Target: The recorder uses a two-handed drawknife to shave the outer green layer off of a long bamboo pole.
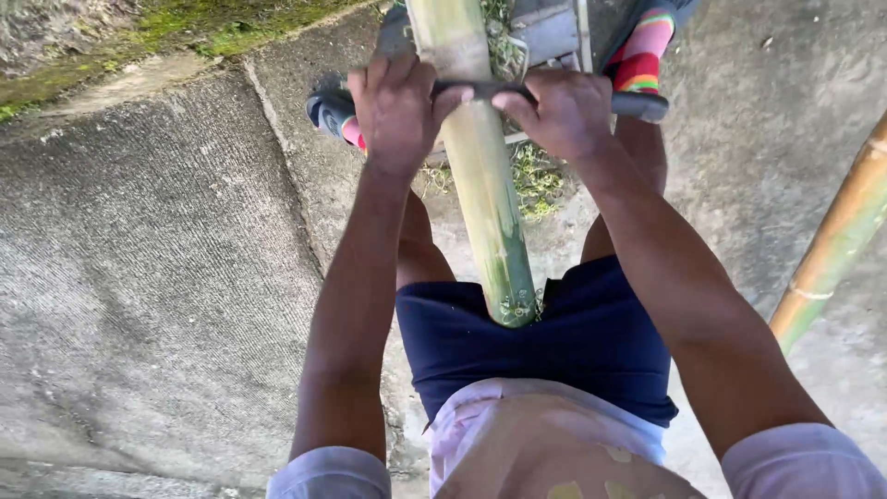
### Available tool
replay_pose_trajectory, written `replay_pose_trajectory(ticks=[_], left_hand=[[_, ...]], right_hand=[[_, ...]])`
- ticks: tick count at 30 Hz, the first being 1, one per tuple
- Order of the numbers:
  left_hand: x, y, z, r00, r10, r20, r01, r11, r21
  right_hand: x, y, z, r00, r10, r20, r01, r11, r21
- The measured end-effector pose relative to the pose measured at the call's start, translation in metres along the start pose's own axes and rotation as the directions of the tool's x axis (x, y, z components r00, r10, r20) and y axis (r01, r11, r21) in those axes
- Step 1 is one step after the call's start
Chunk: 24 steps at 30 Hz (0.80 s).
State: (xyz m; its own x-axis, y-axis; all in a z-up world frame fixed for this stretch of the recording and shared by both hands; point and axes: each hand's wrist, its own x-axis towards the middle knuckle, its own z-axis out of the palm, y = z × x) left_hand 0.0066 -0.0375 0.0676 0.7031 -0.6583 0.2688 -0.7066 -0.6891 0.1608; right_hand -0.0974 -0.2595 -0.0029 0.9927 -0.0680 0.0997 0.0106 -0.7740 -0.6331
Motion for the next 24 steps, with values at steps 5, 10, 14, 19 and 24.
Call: replay_pose_trajectory(ticks=[5,10,14,19,24], left_hand=[[-0.089,0.075,-0.027,0.948,-0.209,0.242,0.198,0.978,0.067],[-0.166,0.138,-0.042,0.889,-0.326,0.321,0.326,0.944,0.054],[-0.139,0.117,-0.034,0.880,-0.276,0.387,0.268,0.960,0.075],[-0.012,0.036,-0.003,0.938,-0.027,0.346,-0.007,0.995,0.097],[0.045,0.001,0.003,0.953,0.173,0.248,-0.187,0.982,0.034]], right_hand=[[-0.085,-0.016,-0.009,0.979,-0.010,0.203,0.020,0.999,-0.049],[-0.164,-0.027,-0.026,0.952,-0.018,0.305,0.006,0.999,0.040],[-0.143,-0.017,-0.017,0.968,-0.060,0.244,0.051,0.998,0.043],[-0.066,0.011,0.029,0.990,0.107,0.095,-0.103,0.994,-0.038],[-0.028,0.009,0.044,0.981,0.167,-0.098,-0.157,0.982,0.108]])
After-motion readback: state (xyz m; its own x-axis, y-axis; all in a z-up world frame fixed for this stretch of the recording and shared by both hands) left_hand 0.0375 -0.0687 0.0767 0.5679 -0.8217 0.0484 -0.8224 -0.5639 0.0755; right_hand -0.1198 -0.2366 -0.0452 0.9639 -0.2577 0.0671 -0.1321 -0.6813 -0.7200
